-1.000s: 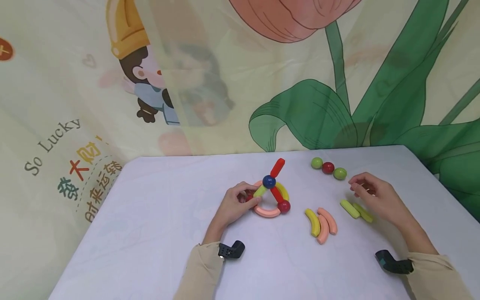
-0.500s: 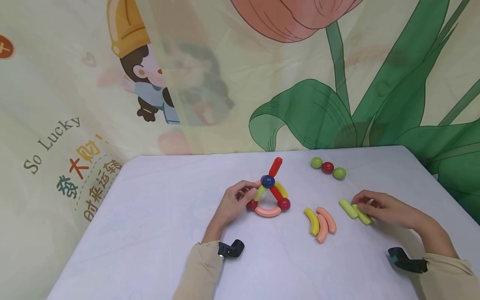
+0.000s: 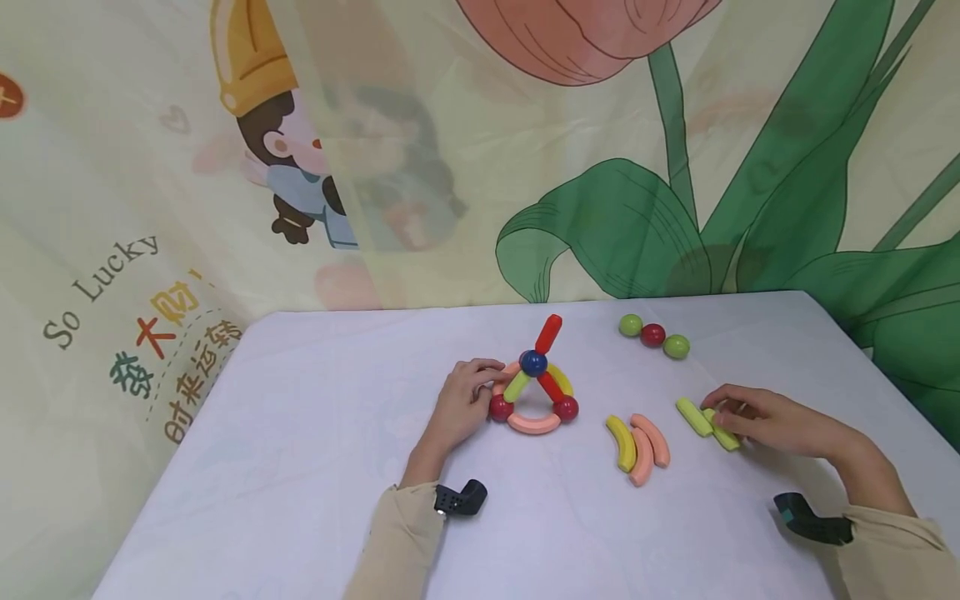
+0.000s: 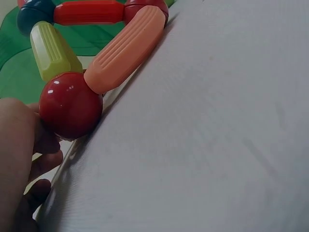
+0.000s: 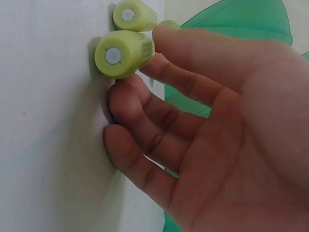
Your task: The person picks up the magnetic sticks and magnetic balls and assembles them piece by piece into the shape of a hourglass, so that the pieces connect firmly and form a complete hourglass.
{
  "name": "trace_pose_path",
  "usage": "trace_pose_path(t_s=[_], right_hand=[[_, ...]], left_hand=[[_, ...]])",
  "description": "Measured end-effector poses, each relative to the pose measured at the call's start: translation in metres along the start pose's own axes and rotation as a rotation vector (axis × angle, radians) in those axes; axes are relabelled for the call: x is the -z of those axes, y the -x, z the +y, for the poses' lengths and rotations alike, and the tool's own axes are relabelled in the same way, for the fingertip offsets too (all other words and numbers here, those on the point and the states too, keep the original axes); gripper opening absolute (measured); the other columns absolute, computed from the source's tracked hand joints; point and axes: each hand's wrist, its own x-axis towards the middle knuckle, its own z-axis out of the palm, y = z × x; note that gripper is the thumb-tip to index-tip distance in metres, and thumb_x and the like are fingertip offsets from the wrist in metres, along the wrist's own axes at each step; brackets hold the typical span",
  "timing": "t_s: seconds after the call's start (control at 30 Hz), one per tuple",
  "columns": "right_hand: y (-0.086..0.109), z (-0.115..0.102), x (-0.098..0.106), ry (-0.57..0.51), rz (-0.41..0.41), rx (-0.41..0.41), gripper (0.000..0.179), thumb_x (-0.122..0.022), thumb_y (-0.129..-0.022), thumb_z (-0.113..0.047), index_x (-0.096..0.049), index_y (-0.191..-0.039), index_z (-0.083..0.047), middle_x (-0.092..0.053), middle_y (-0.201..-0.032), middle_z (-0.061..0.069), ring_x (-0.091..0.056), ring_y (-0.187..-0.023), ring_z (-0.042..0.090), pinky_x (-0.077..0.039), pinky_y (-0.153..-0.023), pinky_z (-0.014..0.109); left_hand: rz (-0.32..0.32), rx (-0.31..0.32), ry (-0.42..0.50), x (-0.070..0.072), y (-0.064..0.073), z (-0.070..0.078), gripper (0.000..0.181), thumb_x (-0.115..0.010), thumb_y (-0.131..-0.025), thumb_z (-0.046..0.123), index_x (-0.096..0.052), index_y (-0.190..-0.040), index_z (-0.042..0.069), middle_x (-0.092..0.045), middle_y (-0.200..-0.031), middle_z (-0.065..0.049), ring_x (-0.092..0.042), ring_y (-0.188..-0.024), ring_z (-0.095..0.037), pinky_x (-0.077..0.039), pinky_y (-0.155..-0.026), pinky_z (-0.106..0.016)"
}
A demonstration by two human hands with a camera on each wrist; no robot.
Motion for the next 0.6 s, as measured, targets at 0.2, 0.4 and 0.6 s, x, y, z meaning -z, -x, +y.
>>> trace_pose_path(t_s=[0.2, 0.4, 0.6], right_hand=[[-0.0001, -0.0012, 0.0003, -0.003, -0.001, 0.001, 0.036, -0.053, -0.096, -0.029, -0.052, -0.122, -0.005, -0.056, -0.095, 0.003, -0.048, -0.078, 0.006, -0.046, -0.065, 0.023], [-0.0003, -0.0016, 0.0005, -0.008, -0.001, 0.007, 0.035, -0.053, -0.096, -0.028, -0.052, -0.122, -0.005, -0.056, -0.095, 0.004, -0.048, -0.077, 0.005, -0.046, -0.065, 0.023], [0.0002, -0.0003, -0.0003, -0.001, 0.001, 0.022, 0.035, -0.054, -0.095, -0.027, -0.053, -0.123, -0.005, -0.056, -0.095, 0.003, -0.048, -0.078, 0.005, -0.046, -0.064, 0.023]], left_hand=[[0.011, -0.079, -0.060, -0.0007, 0.0000, -0.0009, 0.028, -0.055, -0.087, 0.004, -0.073, -0.102, 0.019, -0.062, -0.113, 0.000, -0.052, -0.106, -0.021, -0.042, -0.092, -0.042], [-0.007, -0.129, -0.077, 0.0007, 0.0019, 0.0005, 0.027, -0.058, -0.084, 0.007, -0.073, -0.100, 0.023, -0.059, -0.114, -0.001, -0.051, -0.107, -0.022, -0.040, -0.090, -0.042], [-0.034, -0.128, -0.074, 0.0017, 0.0030, 0.0018, 0.026, -0.060, -0.082, 0.011, -0.072, -0.101, 0.025, -0.056, -0.122, 0.000, -0.048, -0.113, -0.022, -0.038, -0.093, -0.045]])
